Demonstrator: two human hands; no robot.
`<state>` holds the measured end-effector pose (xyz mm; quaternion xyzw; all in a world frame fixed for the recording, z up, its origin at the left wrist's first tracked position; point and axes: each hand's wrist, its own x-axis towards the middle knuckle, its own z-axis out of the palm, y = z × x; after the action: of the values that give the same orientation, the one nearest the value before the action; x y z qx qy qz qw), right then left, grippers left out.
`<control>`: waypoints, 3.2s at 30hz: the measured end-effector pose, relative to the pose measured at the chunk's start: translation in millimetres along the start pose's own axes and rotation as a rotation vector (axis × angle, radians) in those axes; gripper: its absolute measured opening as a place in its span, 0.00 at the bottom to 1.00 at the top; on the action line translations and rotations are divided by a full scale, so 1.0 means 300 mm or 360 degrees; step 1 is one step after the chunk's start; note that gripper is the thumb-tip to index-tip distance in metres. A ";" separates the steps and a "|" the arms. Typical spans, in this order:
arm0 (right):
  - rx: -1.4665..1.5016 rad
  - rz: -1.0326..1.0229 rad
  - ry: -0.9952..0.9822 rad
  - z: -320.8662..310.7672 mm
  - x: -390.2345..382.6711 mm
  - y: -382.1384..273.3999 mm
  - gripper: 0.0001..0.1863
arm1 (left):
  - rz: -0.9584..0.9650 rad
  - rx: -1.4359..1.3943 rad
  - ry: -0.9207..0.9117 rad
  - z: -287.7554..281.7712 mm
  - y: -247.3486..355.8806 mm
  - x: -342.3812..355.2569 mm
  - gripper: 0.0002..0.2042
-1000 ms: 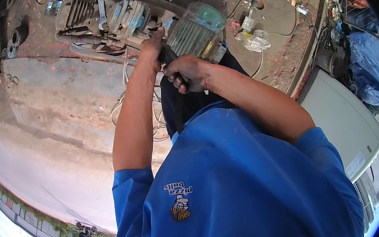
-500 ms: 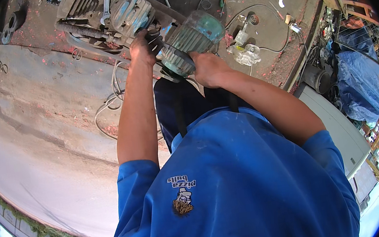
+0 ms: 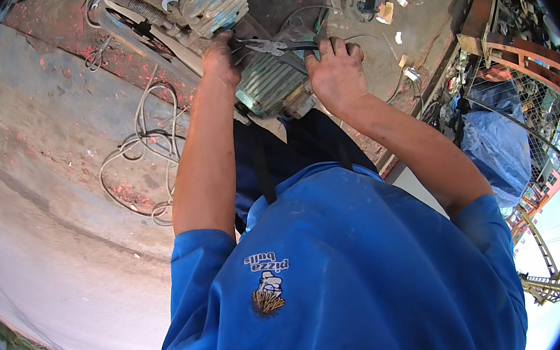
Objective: The person aligns and secures a green electric motor to a metal frame using a wrench and a hammer. They repeatedly tighten bolts, reposition the motor, and tap components into place while working in a cluttered outdoor workshop.
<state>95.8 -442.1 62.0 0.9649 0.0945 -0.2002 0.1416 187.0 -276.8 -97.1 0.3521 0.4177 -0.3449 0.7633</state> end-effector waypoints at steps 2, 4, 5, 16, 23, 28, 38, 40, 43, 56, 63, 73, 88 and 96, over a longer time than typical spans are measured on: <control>-0.0052 -0.0009 0.0034 -0.003 -0.003 -0.004 0.15 | 0.0005 -0.0009 0.0014 0.005 -0.001 -0.009 0.12; -0.0093 -0.0015 0.0060 -0.006 -0.004 -0.013 0.15 | 0.0015 -0.0003 0.0043 0.005 0.001 -0.005 0.12; -0.0108 -0.0017 0.0069 -0.007 -0.002 -0.019 0.15 | 0.0005 -0.0007 0.0026 0.000 -0.001 0.000 0.12; -0.0212 -0.0049 0.0038 -0.056 0.037 -0.066 0.15 | 0.0035 -0.0116 0.0026 -0.027 -0.017 0.026 0.07; -0.0112 0.0008 -0.0014 -0.119 0.081 -0.114 0.11 | -0.0187 -0.0378 -0.0214 -0.028 -0.104 -0.056 0.17; 0.0054 0.0079 -0.0118 -0.101 0.096 -0.098 0.10 | -0.0130 -0.1092 -0.0689 0.121 -0.208 -0.083 0.17; 0.0956 0.0492 -0.0898 -0.098 0.116 -0.078 0.21 | -0.0258 -0.0658 -0.0131 0.125 -0.175 -0.042 0.08; 0.1005 0.0546 -0.0906 -0.096 0.110 -0.069 0.20 | -0.0253 -0.0545 -0.0061 0.125 -0.171 -0.042 0.07; 0.1037 0.0546 -0.0884 -0.084 0.095 -0.058 0.19 | -0.0211 -0.0673 -0.0180 0.131 -0.171 -0.076 0.10; 0.1719 0.0637 -0.1040 0.006 0.102 -0.033 0.17 | -0.0135 -0.0330 -0.0043 0.132 -0.131 -0.097 0.10; 0.1480 0.0503 -0.1016 -0.038 0.092 -0.022 0.18 | -0.0063 -0.0567 -0.0038 0.081 -0.158 -0.066 0.13; 0.0842 0.0016 -0.0548 -0.097 0.113 0.067 0.18 | 0.0095 -0.0714 -0.0316 -0.012 -0.061 0.053 0.12; 0.0719 -0.0005 0.0094 -0.126 0.026 0.011 0.16 | 0.0361 -0.0499 -0.0391 0.030 0.052 -0.075 0.15; 0.0542 -0.0084 -0.0047 -0.200 0.105 0.043 0.17 | 0.0439 -0.0536 -0.0470 0.037 0.065 -0.032 0.16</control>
<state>148.9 -431.4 104.9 0.9690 0.0825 -0.2311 -0.0278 203.4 -273.8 -79.4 0.2194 0.3015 -0.2108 0.9036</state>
